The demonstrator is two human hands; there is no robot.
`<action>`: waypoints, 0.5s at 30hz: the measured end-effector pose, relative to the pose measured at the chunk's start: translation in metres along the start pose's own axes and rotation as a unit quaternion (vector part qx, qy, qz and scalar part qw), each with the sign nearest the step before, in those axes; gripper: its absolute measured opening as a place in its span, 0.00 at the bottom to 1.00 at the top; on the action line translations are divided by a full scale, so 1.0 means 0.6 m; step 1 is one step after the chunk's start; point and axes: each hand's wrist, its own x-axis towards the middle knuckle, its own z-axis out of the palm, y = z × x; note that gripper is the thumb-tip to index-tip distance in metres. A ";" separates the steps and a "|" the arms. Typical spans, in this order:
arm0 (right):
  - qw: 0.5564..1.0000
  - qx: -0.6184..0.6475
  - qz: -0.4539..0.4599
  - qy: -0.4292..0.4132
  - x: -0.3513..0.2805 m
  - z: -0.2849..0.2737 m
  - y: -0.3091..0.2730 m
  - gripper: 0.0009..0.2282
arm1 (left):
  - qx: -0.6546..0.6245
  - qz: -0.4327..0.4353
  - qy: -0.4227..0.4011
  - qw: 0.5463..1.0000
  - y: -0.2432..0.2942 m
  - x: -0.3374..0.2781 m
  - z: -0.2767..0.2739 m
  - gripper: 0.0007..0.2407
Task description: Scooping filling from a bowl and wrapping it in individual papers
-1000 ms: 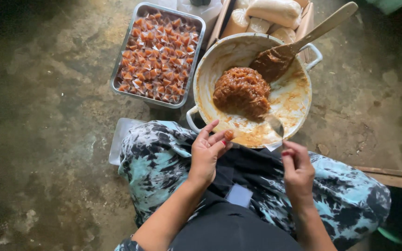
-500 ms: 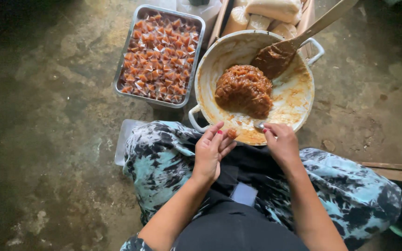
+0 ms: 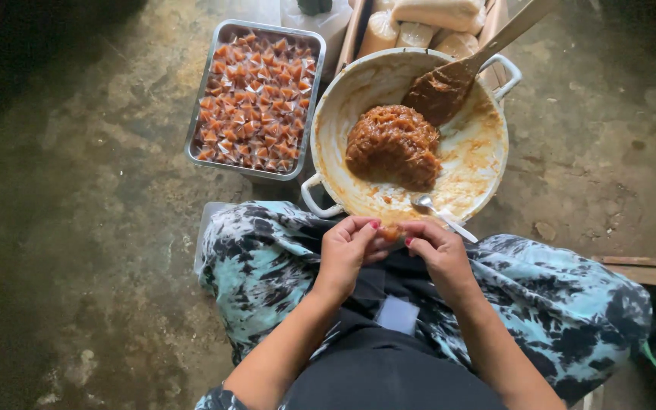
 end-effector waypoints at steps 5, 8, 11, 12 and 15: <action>0.982 -0.101 -0.159 -0.018 -0.010 0.000 -0.037 0.17 | 0.046 0.003 -0.019 0.999 -0.011 0.008 -0.012 0.09; 0.954 -0.168 -0.247 -0.004 -0.011 0.000 -0.033 0.20 | 0.046 0.000 -0.033 0.998 -0.005 0.005 -0.008 0.10; 0.951 -0.178 -0.253 0.004 -0.014 0.004 -0.077 0.20 | 0.016 -0.015 -0.068 0.997 0.030 -0.022 0.014 0.13; 0.964 -0.146 -0.222 0.000 -0.016 0.006 -0.101 0.21 | -0.003 -0.026 -0.092 0.995 0.045 -0.035 0.024 0.18; 0.993 -0.019 -0.116 -0.016 -0.020 0.011 -0.122 0.21 | -0.032 -0.010 -0.145 0.989 0.047 -0.045 0.028 0.24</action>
